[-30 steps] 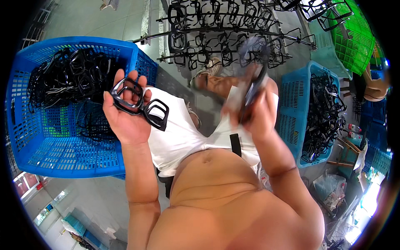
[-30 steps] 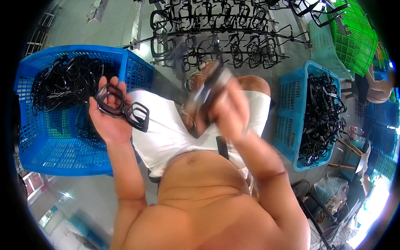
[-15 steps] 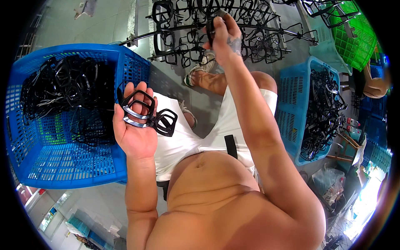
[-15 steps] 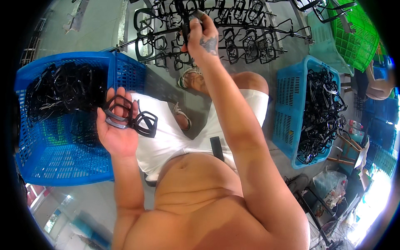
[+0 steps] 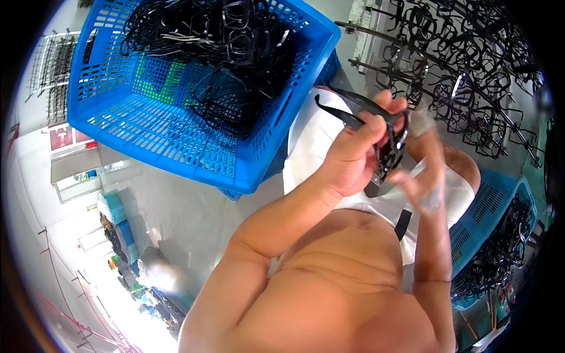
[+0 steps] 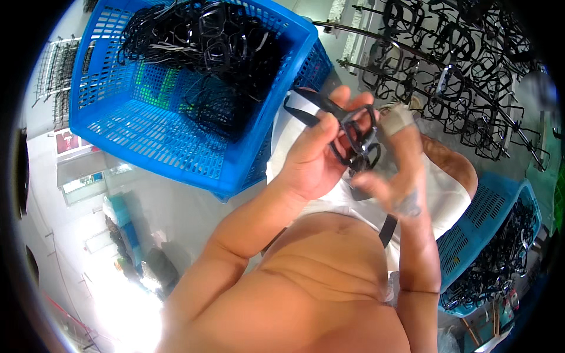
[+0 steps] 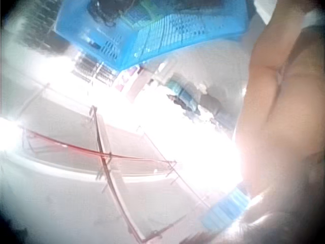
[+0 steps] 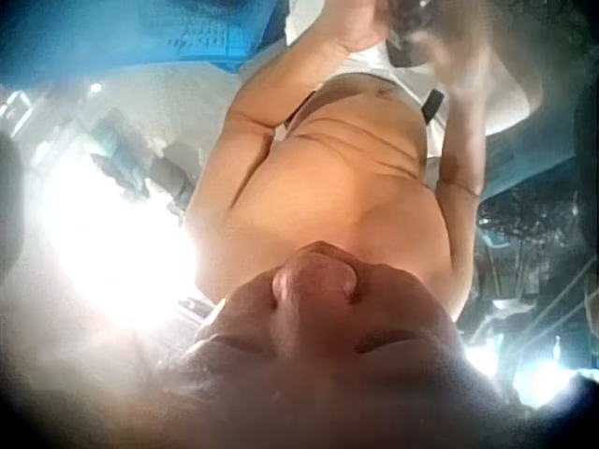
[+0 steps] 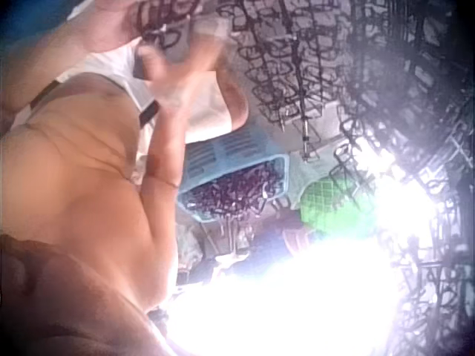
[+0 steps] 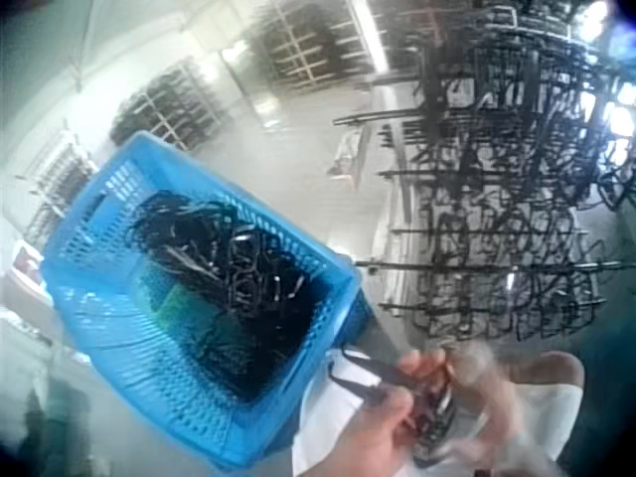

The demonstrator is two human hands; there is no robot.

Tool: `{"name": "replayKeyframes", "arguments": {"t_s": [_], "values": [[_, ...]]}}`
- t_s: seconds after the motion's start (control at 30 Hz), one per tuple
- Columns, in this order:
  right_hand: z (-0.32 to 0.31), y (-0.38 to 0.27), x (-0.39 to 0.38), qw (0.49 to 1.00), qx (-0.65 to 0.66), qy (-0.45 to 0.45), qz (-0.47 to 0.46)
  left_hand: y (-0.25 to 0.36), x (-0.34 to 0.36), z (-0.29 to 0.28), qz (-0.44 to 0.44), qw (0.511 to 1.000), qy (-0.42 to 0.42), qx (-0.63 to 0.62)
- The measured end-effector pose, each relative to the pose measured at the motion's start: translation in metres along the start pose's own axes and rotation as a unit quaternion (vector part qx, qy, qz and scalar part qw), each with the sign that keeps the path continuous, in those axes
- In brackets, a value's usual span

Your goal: The person picks black eyeglass frames from a blue basket, wipes them with a white cloth, and hangs them on a metal rack. The person repeats this process for multiple frames throughout the clip.

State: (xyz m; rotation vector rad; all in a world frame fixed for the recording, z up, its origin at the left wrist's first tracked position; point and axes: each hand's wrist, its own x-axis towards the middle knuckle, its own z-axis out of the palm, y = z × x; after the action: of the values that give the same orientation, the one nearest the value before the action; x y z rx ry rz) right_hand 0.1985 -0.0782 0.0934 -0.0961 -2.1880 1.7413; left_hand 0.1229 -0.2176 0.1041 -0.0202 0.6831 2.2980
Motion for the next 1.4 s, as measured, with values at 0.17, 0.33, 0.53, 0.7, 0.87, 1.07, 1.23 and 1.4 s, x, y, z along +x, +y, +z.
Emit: {"name": "replayKeyframes", "arguments": {"t_s": [0.17, 0.33, 0.53, 0.7, 0.87, 1.07, 1.23, 1.4], "values": [[-0.013, -0.01, -0.043, 0.928, 0.346, -0.047, 0.128, 0.013, -0.019, 0.008, -0.008, 0.985, -0.002, 0.175], [-0.036, -0.053, -0.075, 0.882, 0.405, -0.092, 0.224, 0.053, -0.037, 0.012, 0.045, 0.906, 0.041, 0.42], [-0.122, -0.017, -0.011, 0.933, 0.136, 0.329, 0.052, 0.151, -0.075, -0.026, 0.076, 0.654, 0.178, 0.731], [-0.156, 0.028, 0.044, 0.932, 0.123, 0.248, 0.233, 0.389, -0.101, -0.2, 0.125, 0.237, 0.36, 0.894], [-0.149, 0.039, 0.057, 0.924, 0.173, 0.225, 0.258, 0.367, -0.122, -0.173, 0.042, 0.391, 0.303, 0.868], [-0.175, 0.057, 0.055, 0.931, 0.129, 0.285, 0.186, 0.263, -0.063, -0.207, -0.121, 0.347, 0.273, 0.889], [-0.185, 0.068, 0.053, 0.934, 0.121, 0.297, 0.159, 0.207, -0.047, -0.303, -0.38, 0.351, 0.299, 0.801], [-0.194, 0.08, 0.045, 0.919, 0.131, 0.326, 0.179, 0.18, -0.069, -0.375, -0.251, 0.43, 0.342, 0.797]]}}
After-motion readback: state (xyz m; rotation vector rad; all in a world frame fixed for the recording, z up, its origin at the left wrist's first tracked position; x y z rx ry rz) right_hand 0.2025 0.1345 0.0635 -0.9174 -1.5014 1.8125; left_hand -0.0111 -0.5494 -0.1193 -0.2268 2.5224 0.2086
